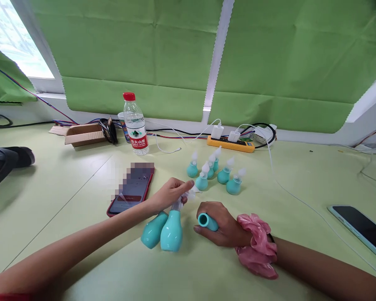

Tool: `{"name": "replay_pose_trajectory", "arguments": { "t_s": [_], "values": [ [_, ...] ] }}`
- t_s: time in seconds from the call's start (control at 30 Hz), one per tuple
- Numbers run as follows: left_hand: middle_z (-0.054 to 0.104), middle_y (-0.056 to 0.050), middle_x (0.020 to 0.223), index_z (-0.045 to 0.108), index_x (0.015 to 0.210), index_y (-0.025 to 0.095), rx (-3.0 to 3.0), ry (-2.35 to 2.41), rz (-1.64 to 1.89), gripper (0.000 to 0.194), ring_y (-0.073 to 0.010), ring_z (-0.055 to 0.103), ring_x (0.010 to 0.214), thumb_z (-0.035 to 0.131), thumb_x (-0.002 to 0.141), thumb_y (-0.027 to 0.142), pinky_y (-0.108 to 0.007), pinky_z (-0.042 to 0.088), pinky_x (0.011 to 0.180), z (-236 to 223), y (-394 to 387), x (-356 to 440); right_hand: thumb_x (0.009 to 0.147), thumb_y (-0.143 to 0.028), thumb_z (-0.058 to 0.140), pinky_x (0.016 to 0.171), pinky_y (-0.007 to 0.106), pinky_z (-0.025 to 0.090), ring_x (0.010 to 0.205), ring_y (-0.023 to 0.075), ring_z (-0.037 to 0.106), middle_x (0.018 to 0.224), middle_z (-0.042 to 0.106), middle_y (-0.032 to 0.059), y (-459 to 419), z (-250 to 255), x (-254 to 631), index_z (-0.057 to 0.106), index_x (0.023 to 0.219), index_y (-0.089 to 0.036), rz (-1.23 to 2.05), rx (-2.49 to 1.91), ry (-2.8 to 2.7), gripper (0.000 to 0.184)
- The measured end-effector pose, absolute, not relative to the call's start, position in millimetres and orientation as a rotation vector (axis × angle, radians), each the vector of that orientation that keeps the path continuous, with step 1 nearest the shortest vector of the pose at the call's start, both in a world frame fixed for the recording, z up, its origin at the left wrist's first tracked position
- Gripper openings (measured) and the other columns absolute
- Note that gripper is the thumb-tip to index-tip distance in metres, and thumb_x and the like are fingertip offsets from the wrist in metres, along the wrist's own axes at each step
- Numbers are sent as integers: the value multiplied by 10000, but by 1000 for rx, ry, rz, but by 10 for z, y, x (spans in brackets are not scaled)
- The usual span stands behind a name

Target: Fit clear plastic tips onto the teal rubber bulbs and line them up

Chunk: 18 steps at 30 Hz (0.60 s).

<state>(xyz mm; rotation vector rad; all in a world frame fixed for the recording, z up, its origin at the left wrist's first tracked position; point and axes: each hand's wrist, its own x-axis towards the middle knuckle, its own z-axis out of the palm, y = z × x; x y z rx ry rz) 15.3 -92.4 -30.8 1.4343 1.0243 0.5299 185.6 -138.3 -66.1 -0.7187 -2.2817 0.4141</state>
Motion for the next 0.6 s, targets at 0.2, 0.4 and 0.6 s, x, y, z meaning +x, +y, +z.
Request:
{"name": "replay_pose_trajectory", "arguments": {
  "t_s": [0.2, 0.4, 0.6],
  "values": [
    [436, 35, 442, 457, 575, 123, 1485, 1136, 587, 455, -58, 389, 377, 464, 698, 561, -183, 284, 386, -269, -808, 97, 771, -298, 449, 560, 244, 341, 567, 122, 424, 633, 471, -10, -1371, -664, 1866, 415, 757, -205, 437, -827, -2252, 99],
    [454, 38, 459, 482, 761, 137, 1194, 1190, 568, 454, -86, 415, 350, 467, 683, 583, -183, 237, 323, -419, -748, 83, 778, -290, 438, 559, 244, 352, 567, 123, 429, 646, 469, -9, -1366, -676, 1869, 414, 791, -204, 467, -921, -2195, 89],
    [465, 48, 482, 488, 802, 145, 1127, 1252, 642, 311, -65, 392, 333, 539, 691, 431, -166, 194, 288, -553, -718, 82, 802, -283, 430, 612, 255, 380, 642, 135, 467, 727, 502, 12, -1347, -683, 1869, 430, 818, -202, 557, -1008, -2005, 83]
  ]
}}
